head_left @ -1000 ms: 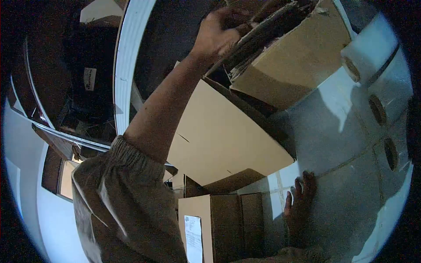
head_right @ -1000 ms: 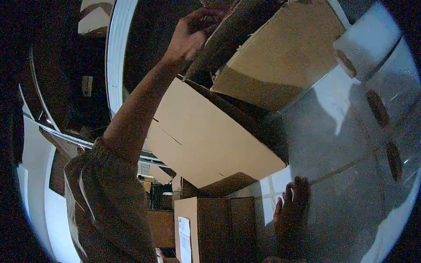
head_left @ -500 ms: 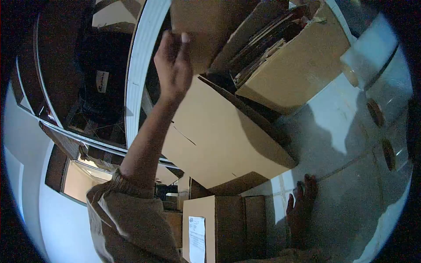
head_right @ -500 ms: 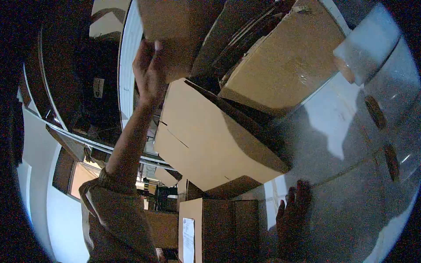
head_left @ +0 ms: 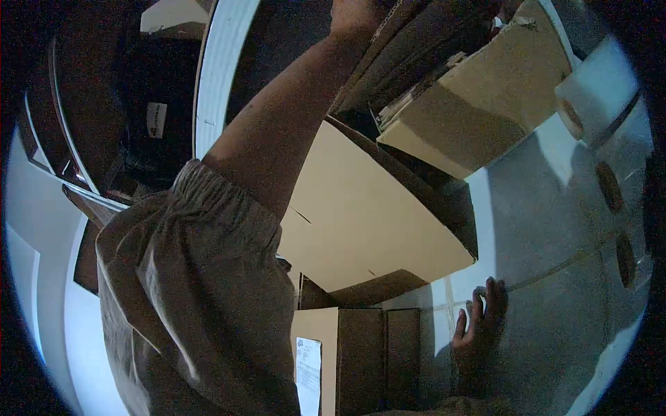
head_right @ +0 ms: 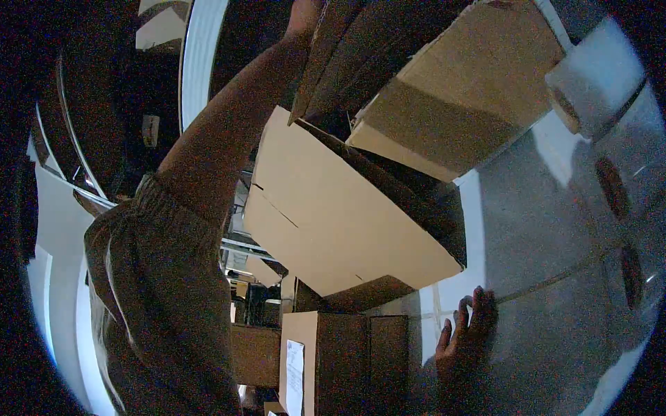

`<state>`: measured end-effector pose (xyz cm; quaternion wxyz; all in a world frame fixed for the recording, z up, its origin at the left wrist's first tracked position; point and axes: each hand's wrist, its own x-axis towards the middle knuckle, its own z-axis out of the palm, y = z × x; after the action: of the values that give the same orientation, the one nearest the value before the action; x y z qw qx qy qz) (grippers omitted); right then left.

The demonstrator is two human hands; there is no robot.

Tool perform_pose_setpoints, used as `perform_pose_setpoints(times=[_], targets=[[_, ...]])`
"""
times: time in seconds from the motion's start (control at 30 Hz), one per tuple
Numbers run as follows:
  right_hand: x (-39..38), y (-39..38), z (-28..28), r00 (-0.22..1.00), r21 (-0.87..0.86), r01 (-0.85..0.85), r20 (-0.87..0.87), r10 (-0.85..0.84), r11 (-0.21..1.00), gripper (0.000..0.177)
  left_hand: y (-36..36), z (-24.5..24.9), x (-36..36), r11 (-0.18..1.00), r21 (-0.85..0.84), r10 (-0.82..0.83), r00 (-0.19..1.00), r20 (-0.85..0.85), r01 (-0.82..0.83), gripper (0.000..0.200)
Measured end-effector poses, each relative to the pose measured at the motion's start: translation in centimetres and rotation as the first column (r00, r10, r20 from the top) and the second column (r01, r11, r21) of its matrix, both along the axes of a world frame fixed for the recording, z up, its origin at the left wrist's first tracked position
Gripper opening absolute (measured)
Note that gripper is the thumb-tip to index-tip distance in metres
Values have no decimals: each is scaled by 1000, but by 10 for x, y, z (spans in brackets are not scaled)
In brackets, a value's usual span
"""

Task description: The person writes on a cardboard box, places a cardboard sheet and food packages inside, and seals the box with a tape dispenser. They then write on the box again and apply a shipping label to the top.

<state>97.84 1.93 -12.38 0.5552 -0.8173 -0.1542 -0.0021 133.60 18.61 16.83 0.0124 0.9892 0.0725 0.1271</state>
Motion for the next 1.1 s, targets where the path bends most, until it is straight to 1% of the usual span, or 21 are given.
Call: perform_pose_setpoints(times=[0.07, 0.1, 0.17, 0.2, 0.23, 0.3, 0.37, 0.4, 0.43, 0.47, 0.5, 0.53, 0.57, 0.67, 0.77, 0.8, 0.87, 0.9, 0.97, 1.03, 1.1], targets=[[1, 1, 0, 1000, -2, -9, -4, 9, 1000, 45, -8, 7, -11, 999, 39, 9, 999, 46, -11, 44], [0, 2, -3, 1000, 28, -6, -12, 7, 1000, 44, -41, 21, -46, 975, 218, -18, 995, -95, 38, 41], [-7, 6, -14, 1000, 57, -9, -18, 10, 998, 43, -36, 35, -89, 869, 432, -244, 968, -49, 241, 32], [-12, 13, -26, 1000, 114, 26, -20, -24, 993, 40, -14, 41, -103, 787, 510, -466, 876, 124, 347, 33], [-15, 17, -32, 998, 173, 59, -21, -57, 983, 38, -15, 52, -125, 848, 337, -501, 825, 261, 408, 24], [-14, 19, -30, 998, 200, 56, -46, -48, 978, 41, -18, 77, -187, 887, 282, -459, 766, 450, 366, 19], [-11, 20, -30, 998, 222, 38, -57, -26, 974, 44, -1, 103, -257, 952, 11, -234, 705, 670, 306, 26], [-9, 21, -34, 994, 145, 65, 76, -77, 987, 37, 9, 117, -297, 951, -100, -114, 633, 766, 292, 34], [-7, 20, -34, 970, 75, 97, 217, -112, 992, 32, 14, 130, -339, 995, 69, -101, 634, 766, 75, 35], [-8, 21, -31, 966, 82, 64, 247, -82, 995, 32, 19, 144, -382, 960, 230, -80, 633, 770, -158, 37], [-9, 23, -27, 984, 82, 88, 145, -100, 993, 32, 35, 160, -434, 986, 6, 84, 526, 846, -167, 36], [-11, 27, -23, 993, 79, 105, 43, -109, 991, 31, 44, 165, -477, 981, -131, 181, 434, 882, -143, 27], [-7, 26, -24, 959, -100, 124, 268, -93, 987, 31, 53, 170, -521, 961, -258, 275, 333, 902, -95, 19], [-6, 30, -23, 969, -265, 134, 239, -70, 955, 33, 70, 179, -650, 928, -369, 370, 216, 904, -46, 15], [-5, 36, -27, 954, -325, 167, 292, -69, 931, 34, 63, 179, -755, 865, -451, 455, -35, 890, -221, 21], [-2, 38, -34, 937, -358, 198, 342, -69, 912, 30, 70, 176, -811, 840, -522, 517, -74, 853, -147, 21], [-3, 42, -20, 942, -455, 225, 329, -72, 861, 28, 71, 163, -897, 827, -512, 505, -94, 858, -231, 21], [4, 43, -42, 926, -455, 203, 377, -20, 867, 28, 70, 158, -933, 798, -539, 507, -183, 842, -271, 22], [30, 46, -101, 816, -325, 294, 575, -59, 899, 32, 71, 143, -1017, 788, -543, 441, -348, 827, -290, 27], [27, 46, -88, 775, -322, 264, 632, -1, 909, 34, 59, 130, -1093, 789, -544, 380, -469, 797, -285, 30], [26, 35, -66, 780, -361, 249, 625, 35, 899, 37, 34, 123, -1158, 576, -656, 378, -553, 743, -488, 34]])
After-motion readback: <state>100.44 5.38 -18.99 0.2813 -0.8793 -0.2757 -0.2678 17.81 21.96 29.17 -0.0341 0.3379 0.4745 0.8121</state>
